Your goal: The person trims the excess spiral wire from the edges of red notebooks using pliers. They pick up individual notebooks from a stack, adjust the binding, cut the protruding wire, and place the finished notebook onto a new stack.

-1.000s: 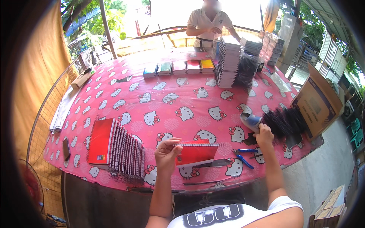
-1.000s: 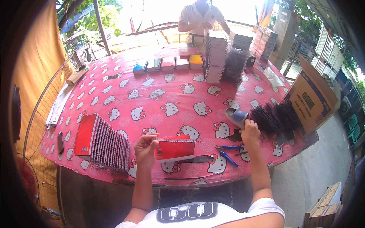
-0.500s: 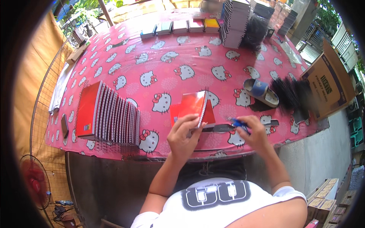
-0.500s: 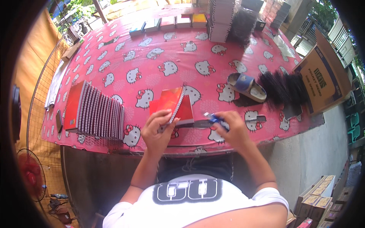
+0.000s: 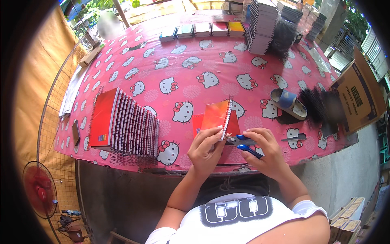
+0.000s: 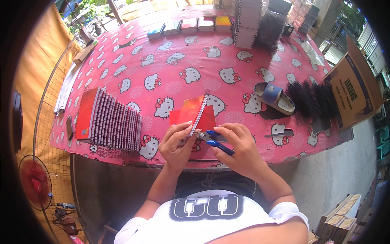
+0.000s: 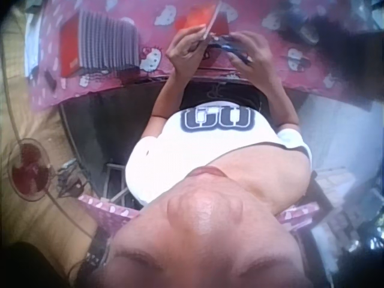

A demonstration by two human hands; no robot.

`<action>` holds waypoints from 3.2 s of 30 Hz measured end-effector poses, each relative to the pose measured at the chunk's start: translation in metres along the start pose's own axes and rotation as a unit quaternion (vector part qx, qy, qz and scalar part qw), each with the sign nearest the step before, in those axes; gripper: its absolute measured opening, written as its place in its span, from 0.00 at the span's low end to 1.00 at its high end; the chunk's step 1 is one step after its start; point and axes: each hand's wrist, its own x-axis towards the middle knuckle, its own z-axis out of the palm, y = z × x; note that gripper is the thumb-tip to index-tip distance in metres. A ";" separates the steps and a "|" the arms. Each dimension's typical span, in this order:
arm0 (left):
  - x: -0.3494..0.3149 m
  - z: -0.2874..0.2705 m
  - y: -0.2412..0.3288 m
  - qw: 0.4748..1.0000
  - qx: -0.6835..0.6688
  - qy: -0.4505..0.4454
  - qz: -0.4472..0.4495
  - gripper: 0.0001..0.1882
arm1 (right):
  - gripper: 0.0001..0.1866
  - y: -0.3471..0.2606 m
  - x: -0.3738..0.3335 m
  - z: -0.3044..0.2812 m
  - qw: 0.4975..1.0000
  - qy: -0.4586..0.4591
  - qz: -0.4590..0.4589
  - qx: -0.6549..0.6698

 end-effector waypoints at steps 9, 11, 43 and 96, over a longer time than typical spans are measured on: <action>0.002 -0.006 -0.013 0.994 -0.021 0.003 0.112 0.13 | 0.17 0.034 0.001 0.008 0.810 -0.188 0.284 0.477; 0.001 -0.005 -0.016 0.994 -0.013 0.026 0.102 0.13 | 0.17 0.035 -0.003 -0.001 0.912 -0.116 0.245 0.306; 0.082 -0.213 -0.036 0.889 0.182 0.417 -0.048 0.35 | 0.25 -0.109 0.231 0.184 0.946 0.092 -0.260 0.170; 0.013 -0.030 -0.019 0.985 0.094 -0.096 -0.104 0.31 | 0.18 0.062 0.034 0.079 0.966 0.016 0.067 0.250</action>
